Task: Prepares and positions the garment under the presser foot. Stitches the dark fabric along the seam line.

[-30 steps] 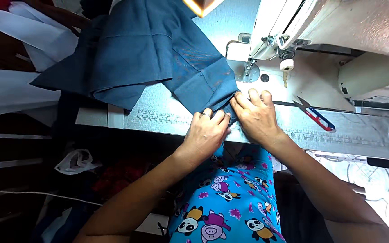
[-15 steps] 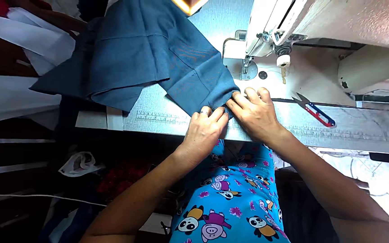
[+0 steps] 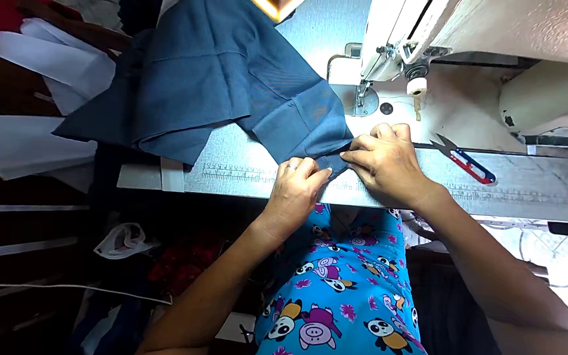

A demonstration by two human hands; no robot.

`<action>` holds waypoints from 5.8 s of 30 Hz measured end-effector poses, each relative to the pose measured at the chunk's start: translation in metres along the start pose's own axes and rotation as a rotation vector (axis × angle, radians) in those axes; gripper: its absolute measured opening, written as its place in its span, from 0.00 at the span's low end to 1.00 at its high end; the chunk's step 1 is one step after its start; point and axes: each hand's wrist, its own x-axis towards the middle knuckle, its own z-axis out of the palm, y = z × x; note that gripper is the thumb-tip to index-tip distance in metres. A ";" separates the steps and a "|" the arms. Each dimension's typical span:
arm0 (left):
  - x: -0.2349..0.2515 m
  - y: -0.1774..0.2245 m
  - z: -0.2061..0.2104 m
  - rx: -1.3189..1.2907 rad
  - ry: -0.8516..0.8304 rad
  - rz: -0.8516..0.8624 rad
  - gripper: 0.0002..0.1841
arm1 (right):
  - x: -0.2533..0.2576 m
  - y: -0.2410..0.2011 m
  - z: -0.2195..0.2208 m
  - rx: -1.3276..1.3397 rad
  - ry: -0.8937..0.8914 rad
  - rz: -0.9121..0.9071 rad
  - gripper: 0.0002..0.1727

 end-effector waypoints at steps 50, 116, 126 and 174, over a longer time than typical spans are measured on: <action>0.061 -0.048 0.008 -0.056 -0.256 -0.126 0.29 | -0.007 -0.009 0.020 0.459 0.405 0.560 0.12; 0.164 -0.039 0.030 -0.074 -0.416 -0.397 0.34 | 0.012 0.040 0.026 0.036 0.251 0.586 0.20; 0.128 -0.063 0.011 -0.442 0.228 -0.128 0.22 | 0.013 0.029 0.019 0.299 0.369 0.406 0.16; 0.093 -0.036 0.033 -0.248 -0.113 0.156 0.27 | 0.016 -0.031 0.006 0.230 0.287 0.862 0.18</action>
